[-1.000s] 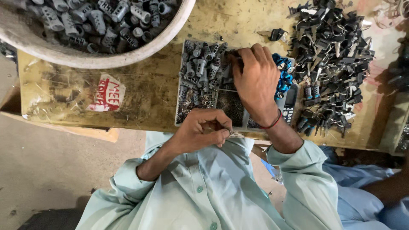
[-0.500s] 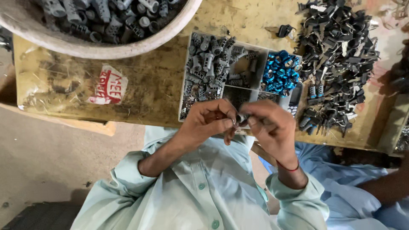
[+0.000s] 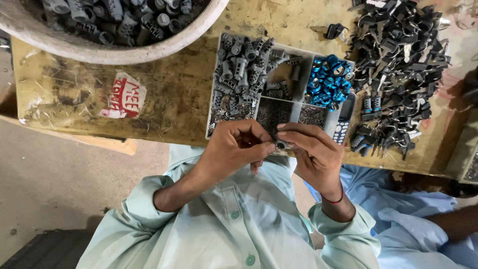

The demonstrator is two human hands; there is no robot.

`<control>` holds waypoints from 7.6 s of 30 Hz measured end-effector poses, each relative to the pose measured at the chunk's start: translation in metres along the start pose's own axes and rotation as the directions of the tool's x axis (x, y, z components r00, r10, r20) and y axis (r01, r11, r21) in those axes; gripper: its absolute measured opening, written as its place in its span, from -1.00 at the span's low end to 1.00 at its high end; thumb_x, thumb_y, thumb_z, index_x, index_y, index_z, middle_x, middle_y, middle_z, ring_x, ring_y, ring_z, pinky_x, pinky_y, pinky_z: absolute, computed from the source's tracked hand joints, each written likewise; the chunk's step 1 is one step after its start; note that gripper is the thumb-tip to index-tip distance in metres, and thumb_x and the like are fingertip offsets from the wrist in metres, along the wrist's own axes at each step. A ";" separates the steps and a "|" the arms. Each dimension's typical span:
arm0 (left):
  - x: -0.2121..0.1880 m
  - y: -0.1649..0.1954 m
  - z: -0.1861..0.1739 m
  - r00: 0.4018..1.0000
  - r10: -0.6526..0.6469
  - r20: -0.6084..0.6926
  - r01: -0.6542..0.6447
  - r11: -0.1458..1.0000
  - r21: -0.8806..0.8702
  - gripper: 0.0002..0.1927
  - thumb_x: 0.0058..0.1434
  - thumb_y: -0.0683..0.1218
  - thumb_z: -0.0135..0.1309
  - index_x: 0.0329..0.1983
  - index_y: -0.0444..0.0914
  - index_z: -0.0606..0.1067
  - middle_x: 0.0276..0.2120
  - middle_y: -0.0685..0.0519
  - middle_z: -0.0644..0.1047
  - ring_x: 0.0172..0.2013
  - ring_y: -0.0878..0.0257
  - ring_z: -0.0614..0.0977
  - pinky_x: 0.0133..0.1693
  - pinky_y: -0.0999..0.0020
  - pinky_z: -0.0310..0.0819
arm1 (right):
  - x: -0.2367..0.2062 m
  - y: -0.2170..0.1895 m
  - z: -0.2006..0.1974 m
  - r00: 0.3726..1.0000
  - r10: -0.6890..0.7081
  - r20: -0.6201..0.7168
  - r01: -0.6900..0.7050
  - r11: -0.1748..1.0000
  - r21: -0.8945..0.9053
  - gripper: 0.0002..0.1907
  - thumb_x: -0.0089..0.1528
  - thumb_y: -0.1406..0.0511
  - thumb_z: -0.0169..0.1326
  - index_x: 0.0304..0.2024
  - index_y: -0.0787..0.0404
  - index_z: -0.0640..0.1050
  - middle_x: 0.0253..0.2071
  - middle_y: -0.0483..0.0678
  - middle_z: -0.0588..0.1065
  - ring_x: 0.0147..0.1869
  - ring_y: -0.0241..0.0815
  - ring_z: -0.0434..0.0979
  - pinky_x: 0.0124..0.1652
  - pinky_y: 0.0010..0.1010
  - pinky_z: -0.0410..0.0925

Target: The person sits at a workbench and assembles small electrical plug components by hand. They pick parts from a compartment tray, fit the pieces together between their fingers, and place finished assemblies onto the table or into the tray compartments, repeating the cycle.

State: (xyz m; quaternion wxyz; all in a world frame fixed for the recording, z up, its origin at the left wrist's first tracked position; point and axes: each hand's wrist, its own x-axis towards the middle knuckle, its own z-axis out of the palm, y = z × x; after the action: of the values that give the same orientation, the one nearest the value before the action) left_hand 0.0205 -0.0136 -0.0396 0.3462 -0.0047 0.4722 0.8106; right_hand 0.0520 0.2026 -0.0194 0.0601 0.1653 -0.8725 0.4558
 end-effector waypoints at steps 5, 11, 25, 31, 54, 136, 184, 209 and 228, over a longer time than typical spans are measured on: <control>-0.002 0.004 0.003 1.000 0.001 -0.027 0.001 0.995 0.096 -0.89 0.25 -0.21 0.23 -0.31 -0.36 0.55 -0.52 0.11 0.57 -0.58 0.46 0.56 -0.56 0.54 0.43 | 0.005 -0.005 -0.004 0.998 -0.070 -0.001 0.070 0.997 -0.027 -0.63 0.19 0.62 0.20 -0.01 0.21 0.59 0.04 0.01 0.58 0.03 -0.04 0.64 -0.02 -0.36 0.49; -0.005 0.011 0.007 0.998 -0.013 -0.062 0.023 0.985 0.172 -0.88 0.22 -0.21 0.26 -0.35 -0.36 0.54 -0.55 0.12 0.56 -0.59 0.50 0.52 -0.60 0.56 0.37 | 0.003 -0.010 -0.010 0.996 -0.085 0.019 0.086 0.995 -0.045 -0.54 0.10 0.65 0.17 0.00 0.22 0.61 0.04 0.03 0.58 -0.01 -0.05 0.64 -0.06 -0.35 0.49; -0.010 0.002 0.010 1.000 0.028 -0.013 -0.029 0.995 -0.099 -0.89 0.34 -0.22 0.17 -0.24 -0.35 0.48 -0.45 0.13 0.52 -0.49 0.48 0.53 -0.48 0.52 0.48 | 0.004 -0.015 -0.016 0.994 0.066 0.087 -0.073 0.994 0.083 -0.60 0.17 0.65 0.16 0.01 0.25 0.62 0.02 0.03 0.60 -0.02 -0.13 0.69 -0.09 -0.45 0.57; -0.017 0.004 0.015 0.992 0.044 -0.122 -0.038 0.998 0.051 -0.88 0.29 -0.22 0.19 -0.28 -0.36 0.48 -0.44 0.14 0.54 -0.52 0.52 0.50 -0.51 0.57 0.40 | -0.001 -0.019 -0.007 0.999 -0.006 -0.039 0.004 0.999 -0.043 -0.66 0.18 0.60 0.24 -0.04 0.24 0.63 -0.03 0.03 0.60 -0.02 -0.11 0.67 -0.05 -0.42 0.53; -0.013 0.002 0.018 0.862 0.502 -0.073 -0.417 0.782 0.463 -0.75 0.27 -0.34 0.27 0.00 -0.34 0.60 -0.09 -0.07 0.68 -0.15 0.24 0.77 -0.11 0.41 0.76 | 0.016 -0.038 -0.016 0.970 0.238 0.044 -0.223 0.949 -0.222 -0.68 0.16 0.45 0.29 -0.03 0.24 0.61 -0.14 0.01 0.57 -0.19 -0.19 0.64 -0.22 -0.41 0.48; 0.016 -0.002 0.028 0.848 0.310 0.430 -0.527 0.572 0.629 -0.61 0.15 -0.20 0.32 0.06 -0.17 0.55 -0.22 0.11 0.65 -0.11 0.10 0.61 -0.08 0.21 0.50 | -0.118 0.072 -0.133 0.792 0.533 -0.297 -0.609 0.720 -0.333 -0.80 0.32 0.50 0.22 -0.02 0.28 0.54 -0.11 0.05 0.48 -0.19 -0.13 0.56 -0.18 -0.35 0.42; 0.004 0.009 0.021 0.746 0.147 0.649 -0.593 0.591 0.547 -0.66 0.23 -0.30 0.19 0.06 -0.34 0.44 -0.21 -0.06 0.52 -0.14 -0.02 0.58 -0.12 0.11 0.47 | -0.014 -0.062 -0.068 0.849 0.035 0.527 0.270 0.828 -0.491 -0.24 0.09 0.45 0.06 0.35 0.53 0.23 -0.38 -0.08 0.34 -0.34 -0.12 0.38 -0.23 -0.26 0.34; -0.005 -0.009 0.021 0.891 0.357 0.282 -0.454 0.743 0.492 -0.44 0.42 -0.32 0.06 0.43 -0.28 0.19 -0.09 -0.07 0.63 -0.10 0.18 0.73 -0.03 0.29 0.71 | -0.052 -0.041 -0.087 0.796 0.465 -0.388 -0.499 0.867 0.016 -0.54 0.67 0.26 -0.27 0.55 0.36 0.14 0.46 0.02 0.20 0.11 -0.34 0.32 0.14 -0.46 0.27; -0.048 0.001 -0.065 0.649 0.735 -0.195 -0.306 0.488 0.818 -0.78 0.64 -0.22 -0.06 0.18 -0.44 0.22 -0.28 -0.23 0.56 -0.44 0.27 0.64 -0.42 0.53 0.46 | -0.044 -0.003 -0.136 0.749 0.451 -0.487 -0.589 0.788 -0.177 -0.75 0.51 0.35 0.17 0.19 0.35 0.53 -0.15 -0.11 0.55 -0.20 -0.47 0.46 -0.22 -0.63 0.29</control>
State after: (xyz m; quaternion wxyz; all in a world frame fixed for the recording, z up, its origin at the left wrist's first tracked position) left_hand 0.0354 -0.0907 -0.0587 -0.1012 0.0619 0.8014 0.5863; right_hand 0.0879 0.3217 0.0501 0.1406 -0.2016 -0.9111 0.3309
